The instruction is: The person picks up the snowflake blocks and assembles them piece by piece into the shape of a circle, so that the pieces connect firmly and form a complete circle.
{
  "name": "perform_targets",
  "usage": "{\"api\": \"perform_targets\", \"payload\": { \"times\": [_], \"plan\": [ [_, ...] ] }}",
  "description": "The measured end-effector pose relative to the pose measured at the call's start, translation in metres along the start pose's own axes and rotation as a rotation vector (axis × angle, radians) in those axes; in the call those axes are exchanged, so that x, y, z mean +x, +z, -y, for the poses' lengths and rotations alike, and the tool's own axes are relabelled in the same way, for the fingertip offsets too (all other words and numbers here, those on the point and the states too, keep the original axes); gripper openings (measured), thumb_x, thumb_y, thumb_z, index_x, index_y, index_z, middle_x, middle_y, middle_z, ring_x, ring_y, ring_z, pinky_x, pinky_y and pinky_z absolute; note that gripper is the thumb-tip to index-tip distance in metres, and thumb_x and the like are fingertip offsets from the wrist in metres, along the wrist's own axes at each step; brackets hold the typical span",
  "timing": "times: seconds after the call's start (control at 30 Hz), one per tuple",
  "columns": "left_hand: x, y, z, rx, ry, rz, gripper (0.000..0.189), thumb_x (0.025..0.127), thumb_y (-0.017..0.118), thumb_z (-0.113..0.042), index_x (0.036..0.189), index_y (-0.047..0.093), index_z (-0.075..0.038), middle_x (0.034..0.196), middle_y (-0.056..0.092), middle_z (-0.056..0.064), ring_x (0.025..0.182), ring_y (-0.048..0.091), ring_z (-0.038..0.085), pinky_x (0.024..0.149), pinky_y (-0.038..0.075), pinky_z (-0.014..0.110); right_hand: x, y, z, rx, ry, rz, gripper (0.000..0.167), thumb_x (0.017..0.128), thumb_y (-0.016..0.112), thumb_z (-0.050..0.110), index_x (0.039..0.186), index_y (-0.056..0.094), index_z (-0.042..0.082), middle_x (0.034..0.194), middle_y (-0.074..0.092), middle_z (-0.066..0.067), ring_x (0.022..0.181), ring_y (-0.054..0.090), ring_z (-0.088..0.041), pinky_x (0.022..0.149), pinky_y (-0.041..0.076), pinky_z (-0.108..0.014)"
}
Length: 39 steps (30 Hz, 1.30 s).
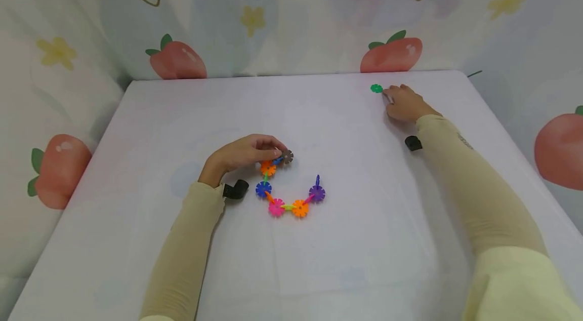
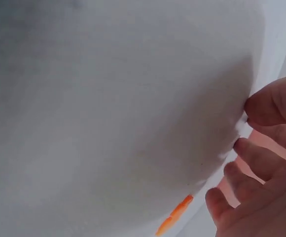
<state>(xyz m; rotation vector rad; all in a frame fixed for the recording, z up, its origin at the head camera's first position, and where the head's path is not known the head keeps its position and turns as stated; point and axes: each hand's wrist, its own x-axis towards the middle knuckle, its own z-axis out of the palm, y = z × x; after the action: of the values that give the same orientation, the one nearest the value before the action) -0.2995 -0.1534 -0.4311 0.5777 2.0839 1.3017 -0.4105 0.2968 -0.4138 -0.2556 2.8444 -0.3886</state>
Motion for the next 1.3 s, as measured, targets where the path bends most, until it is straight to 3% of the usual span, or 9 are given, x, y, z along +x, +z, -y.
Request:
{"api": "perform_targets", "payload": {
  "times": [0.17,0.3,0.43,0.53,0.63,0.77,0.9,1.17,1.3],
  "plan": [
    [0.000,-0.002,-0.002,0.020,-0.003,0.001,0.036,0.109,0.062,-0.030,0.138,0.068,-0.008,0.134,0.067,0.006,0.123,0.058,0.027,0.109,0.045,0.047,0.000,0.000,0.002,0.065,0.021,-0.040,0.059,0.101,0.040,0.005,0.157,0.036,-0.014,0.162,0.031,-0.038,0.153,0.023,-0.055,0.123,0.020,-0.065],
    [-0.003,-0.003,-0.003,0.027,-0.012,-0.005,0.036,0.109,0.062,-0.029,0.138,0.068,-0.008,0.135,0.067,0.006,0.124,0.058,0.026,0.111,0.044,0.048,0.004,0.000,0.001,0.077,0.016,-0.073,0.067,0.099,0.043,0.005,0.163,0.029,-0.009,0.169,0.012,-0.038,0.153,0.016,-0.061,0.120,0.018,-0.073],
    [-0.005,-0.003,-0.004,0.030,-0.009,-0.001,0.037,0.109,0.061,-0.030,0.138,0.068,-0.008,0.136,0.067,0.006,0.124,0.058,0.026,0.111,0.044,0.048,0.008,-0.001,0.000,0.077,-0.027,-0.011,0.073,0.096,0.038,0.003,0.166,0.020,-0.006,0.173,-0.004,-0.033,0.157,0.004,-0.057,0.122,0.011,-0.071],
    [-0.004,-0.003,-0.006,0.026,-0.011,0.000,0.037,0.109,0.062,-0.030,0.138,0.068,-0.009,0.135,0.067,0.005,0.124,0.058,0.026,0.111,0.044,0.047,0.009,-0.003,0.004,0.073,-0.078,0.021,0.070,0.097,0.037,0.002,0.165,0.025,-0.006,0.173,0.007,-0.032,0.158,0.008,-0.053,0.124,0.010,-0.066],
    [-0.003,-0.003,-0.006,0.015,-0.010,0.001,0.036,0.109,0.062,-0.030,0.138,0.068,-0.009,0.135,0.067,0.005,0.125,0.057,0.026,0.111,0.043,0.048,0.008,-0.003,0.008,0.093,-0.109,-0.036,0.058,0.101,0.043,0.006,0.157,0.043,-0.010,0.164,0.035,-0.033,0.154,0.026,-0.052,0.124,0.020,-0.064],
    [-0.002,-0.004,-0.004,0.010,-0.005,0.004,0.036,0.109,0.062,-0.030,0.138,0.069,-0.010,0.135,0.067,0.005,0.126,0.056,0.026,0.111,0.043,0.048,0.005,-0.001,0.013,0.134,-0.133,-0.193,0.031,0.101,0.062,0.004,0.125,0.068,-0.014,0.130,0.064,-0.034,0.123,0.056,-0.048,0.110,0.042,-0.059],
    [-0.001,-0.002,-0.005,0.009,0.000,0.003,0.035,0.108,0.062,-0.029,0.137,0.069,-0.009,0.134,0.068,0.005,0.124,0.058,0.026,0.109,0.044,0.047,0.003,0.002,0.015,0.162,-0.135,-0.256,0.012,0.097,0.066,-0.005,0.102,0.070,-0.015,0.107,0.065,-0.032,0.100,0.054,-0.044,0.092,0.046,-0.056],
    [0.001,0.002,-0.003,-0.006,-0.002,-0.022,0.026,0.108,0.064,-0.022,0.126,0.070,-0.004,0.118,0.071,0.008,0.105,0.060,0.025,0.094,0.048,0.038,-0.004,0.003,0.023,0.264,-0.048,-0.169,0.034,0.100,0.066,0.008,0.127,0.059,-0.011,0.120,0.059,-0.033,0.113,0.053,-0.046,0.100,0.043,-0.058],
    [0.000,0.003,-0.004,-0.021,-0.002,-0.025,0.021,0.108,0.064,-0.018,0.119,0.071,-0.002,0.110,0.070,0.008,0.097,0.058,0.024,0.088,0.047,0.034,-0.006,0.005,0.027,0.307,-0.028,-0.159,0.032,0.100,0.066,0.010,0.125,0.063,-0.009,0.118,0.059,-0.028,0.112,0.050,-0.042,0.097,0.043,-0.053]
  ]
}}
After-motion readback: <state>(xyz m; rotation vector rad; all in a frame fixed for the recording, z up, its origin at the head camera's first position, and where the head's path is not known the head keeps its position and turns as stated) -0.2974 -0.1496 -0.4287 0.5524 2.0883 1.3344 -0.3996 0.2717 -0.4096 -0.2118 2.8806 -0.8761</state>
